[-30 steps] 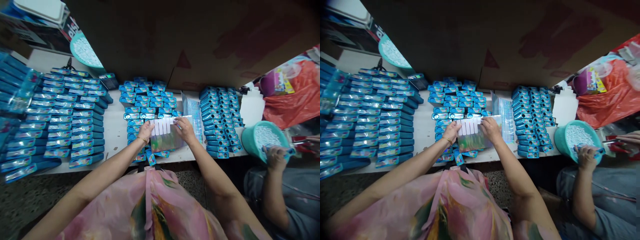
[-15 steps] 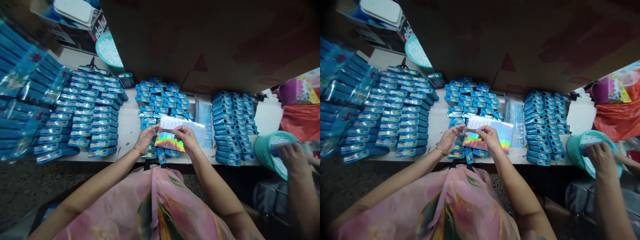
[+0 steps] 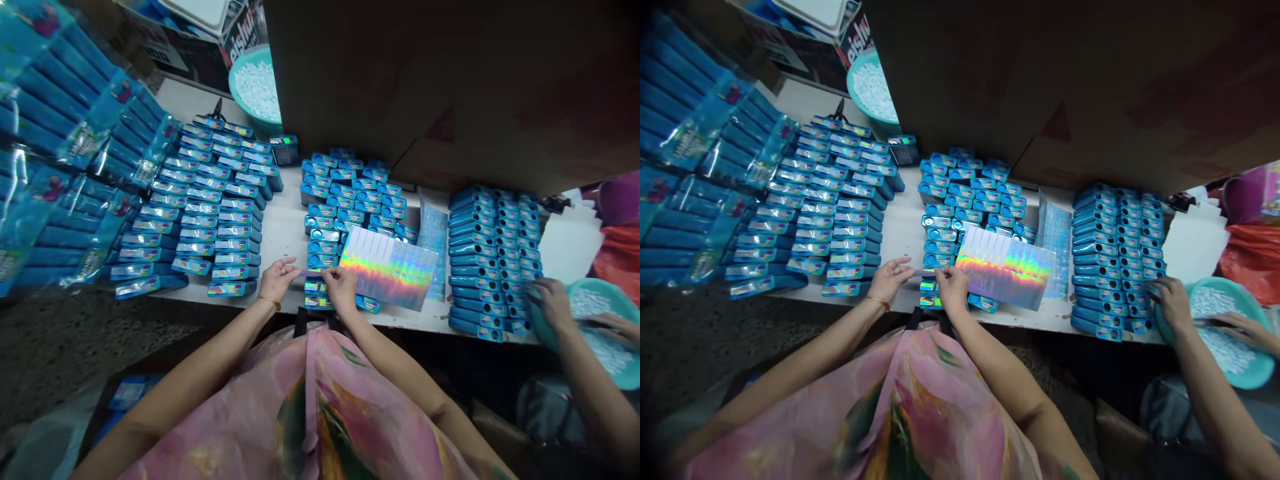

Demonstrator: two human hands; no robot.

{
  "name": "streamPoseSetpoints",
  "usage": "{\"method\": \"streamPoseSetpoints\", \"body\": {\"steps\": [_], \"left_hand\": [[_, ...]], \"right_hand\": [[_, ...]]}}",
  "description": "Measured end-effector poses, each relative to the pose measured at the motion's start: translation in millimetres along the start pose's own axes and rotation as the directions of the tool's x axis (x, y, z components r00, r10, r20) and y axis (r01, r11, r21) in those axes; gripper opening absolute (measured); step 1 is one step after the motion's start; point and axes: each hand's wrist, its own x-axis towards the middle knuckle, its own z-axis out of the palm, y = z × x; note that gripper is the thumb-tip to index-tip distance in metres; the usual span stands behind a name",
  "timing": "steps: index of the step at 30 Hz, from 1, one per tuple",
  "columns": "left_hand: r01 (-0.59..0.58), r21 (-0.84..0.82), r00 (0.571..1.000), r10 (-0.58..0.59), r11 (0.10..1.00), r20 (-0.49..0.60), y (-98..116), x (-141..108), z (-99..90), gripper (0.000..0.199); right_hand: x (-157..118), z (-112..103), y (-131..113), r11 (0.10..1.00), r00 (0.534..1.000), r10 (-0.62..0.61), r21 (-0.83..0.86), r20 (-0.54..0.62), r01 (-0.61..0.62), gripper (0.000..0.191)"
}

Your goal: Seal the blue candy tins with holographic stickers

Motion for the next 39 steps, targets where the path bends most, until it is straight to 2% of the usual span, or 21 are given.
{"method": "streamPoseSetpoints", "body": {"steps": [4,8,12,15,18,21,24,26,28,30,32,34,35,37,39], "left_hand": [[0.042,-0.018,0.999,-0.042,0.999,0.007,-13,8,1.5,0.057],[0.021,0.003,1.0,-0.021,1.0,0.018,-18,13,2.3,0.057],[0.008,0.039,0.999,-0.01,0.999,0.042,-16,16,3.7,0.056],[-0.011,0.041,0.997,0.008,0.999,0.077,-20,20,6.9,0.054],[-0.057,0.054,0.997,0.054,0.997,0.054,-33,25,8.5,0.052],[-0.113,0.168,0.993,0.114,0.979,0.001,-49,31,3.7,0.048],[-0.212,0.337,0.965,0.251,0.917,-0.076,-52,35,-3.1,0.042],[-0.308,0.444,0.917,0.387,0.842,-0.098,-39,36,-0.2,0.037],[-0.428,0.52,0.864,0.504,0.739,-0.006,-16,35,14.6,0.033],[-0.569,0.55,0.796,0.579,0.612,0.178,11,35,42.4,0.033],[-0.685,0.552,0.711,0.599,0.475,0.367,35,39,79.4,0.036],[-0.737,0.563,0.663,0.56,0.374,0.497,51,48,118.6,0.047],[-0.738,0.576,0.666,0.524,0.352,0.532,56,54,136.9,0.053],[-0.705,0.602,0.708,0.42,0.376,0.567,58,67,167.3,0.054],[-0.638,0.612,0.768,0.324,0.468,0.552,55,79,187.0,0.03]], "right_hand": [[-3,2,6,0.989,0.997,-0.061,-0.134,-0.049,0.054,0.025],[-5,1,7,0.976,0.994,-0.083,-0.206,-0.068,0.068,0.027],[-4,4,12,0.962,0.994,-0.094,-0.263,-0.06,0.075,0.026],[-3,6,15,0.926,0.993,-0.111,-0.366,-0.034,0.091,0.025],[-3,6,14,0.827,0.992,-0.13,-0.551,0.006,0.112,0.024],[-7,-1,9,0.68,0.988,-0.14,-0.719,0.067,0.145,0.029],[-14,-9,6,0.511,0.951,-0.175,-0.803,0.254,0.308,0.035],[-18,-14,5,0.411,0.915,-0.155,-0.818,0.373,0.403,0.042],[-18,-23,5,0.373,0.896,-0.139,-0.816,0.422,0.442,0.047],[-12,-39,3,0.405,0.904,-0.198,-0.808,0.38,0.428,0.044],[3,-67,1,0.482,0.917,-0.315,-0.791,0.244,0.376,0.041],[27,-104,-3,0.544,0.895,-0.44,-0.768,0.081,0.337,0.038],[41,-123,-4,0.553,0.871,-0.49,-0.764,0.026,0.333,0.036],[70,-157,-5,0.518,0.841,-0.541,-0.788,-0.001,0.332,0.035],[96,-178,-3,0.455,0.852,-0.521,-0.825,0.058,0.335,0.035]]}}
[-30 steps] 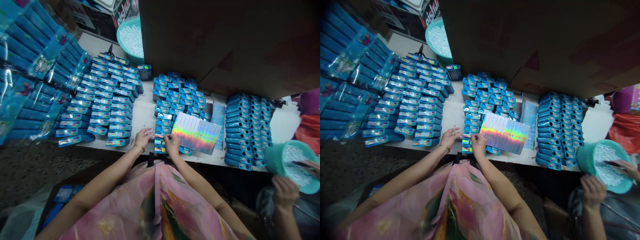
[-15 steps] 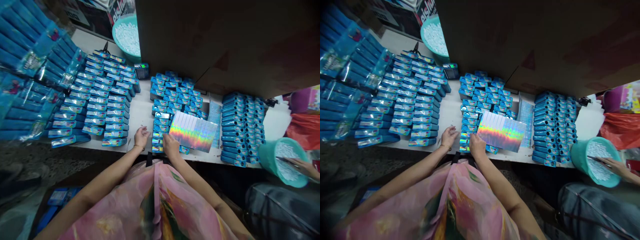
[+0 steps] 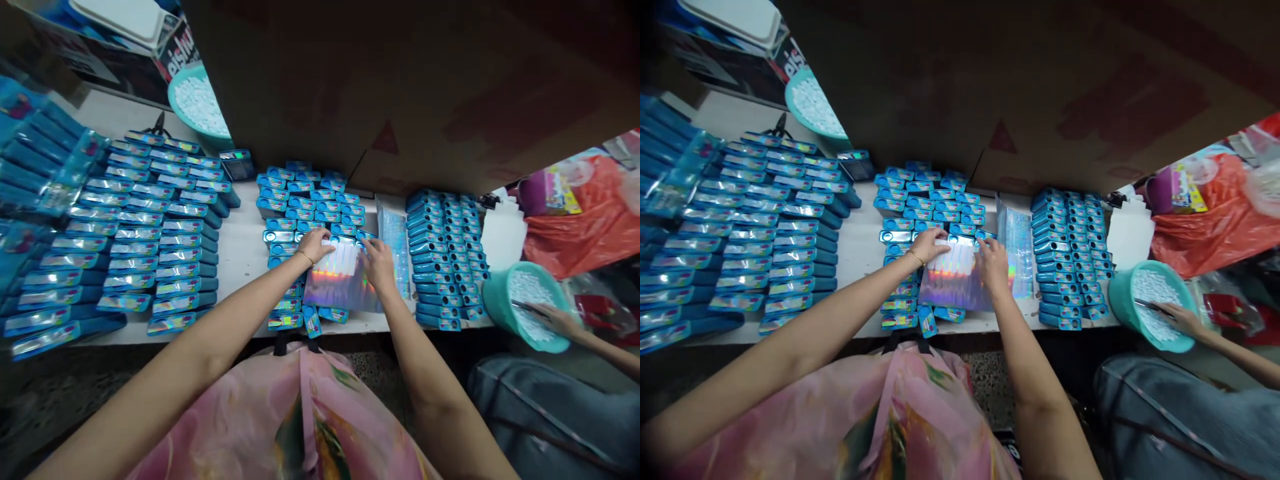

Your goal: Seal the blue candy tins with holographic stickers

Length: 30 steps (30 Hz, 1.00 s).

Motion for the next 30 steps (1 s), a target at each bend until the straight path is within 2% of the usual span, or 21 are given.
{"method": "streamPoseSetpoints", "body": {"steps": [2,4,6,8,10,12,14,18,20,22,23,26,28,30], "left_hand": [[0.07,-0.118,0.997,-0.071,0.991,-0.004,0,8,9.0,0.005],[0.091,-0.216,0.992,-0.108,0.972,-0.07,-1,8,14.1,0.005],[0.051,-0.228,0.99,-0.079,0.972,-0.114,1,2,17.1,0.004],[-0.01,-0.145,0.995,-0.005,0.989,-0.098,4,-4,20.0,0.008],[-0.048,-0.012,0.999,0.048,0.999,-0.021,6,-8,24.4,0.023],[-0.052,0.129,0.996,0.042,0.99,0.076,8,-11,29.8,0.031],[-0.061,0.244,0.99,0.028,0.968,0.135,9,-13,34.6,0.029],[-0.098,0.38,0.988,0.045,0.92,0.145,18,-22,35.2,0.033],[-0.115,0.42,0.984,0.045,0.9,0.171,25,-27,31.9,0.037],[-0.096,0.452,0.956,-0.044,0.887,0.29,31,-27,28.9,0.031],[-0.077,0.456,0.946,-0.079,0.887,0.313,31,-25,27.5,0.032],[-0.02,0.449,0.945,-0.129,0.893,0.3,23,-18,22.6,0.038],[-0.001,0.451,0.948,-0.142,0.892,0.284,17,-15,19.4,0.043],[0.018,0.444,0.943,-0.162,0.896,0.29,14,-16,17.0,0.047]], "right_hand": [[9,7,15,0.998,0.993,-0.049,-0.039,0.111,0.054,0.03],[8,16,20,0.995,0.979,-0.084,-0.043,0.186,0.094,0.028],[1,22,22,0.996,0.981,-0.074,-0.03,0.179,0.081,0.03],[-6,24,23,0.998,0.987,-0.059,-0.005,0.15,0.06,0.031],[-10,24,26,0.996,0.983,-0.087,0.034,0.161,0.083,0.029],[-10,25,30,0.99,0.973,-0.132,0.077,0.19,0.119,0.024],[-6,29,35,0.984,0.969,-0.156,0.12,0.193,0.134,0.019],[0,35,35,0.967,0.976,-0.181,0.201,0.119,0.155,0.022],[2,35,35,0.954,0.972,-0.224,0.222,0.074,0.203,0.025],[5,35,39,0.929,0.946,-0.321,0.21,0.041,0.306,0.025],[8,37,43,0.912,0.927,-0.376,0.189,0.023,0.365,0.024],[18,50,60,0.84,0.848,-0.53,0.121,-0.032,0.529,0.029],[22,60,70,0.758,0.768,-0.638,0.127,-0.061,0.64,0.038],[21,65,76,0.698,0.709,-0.701,0.13,-0.08,0.704,0.046]]}}
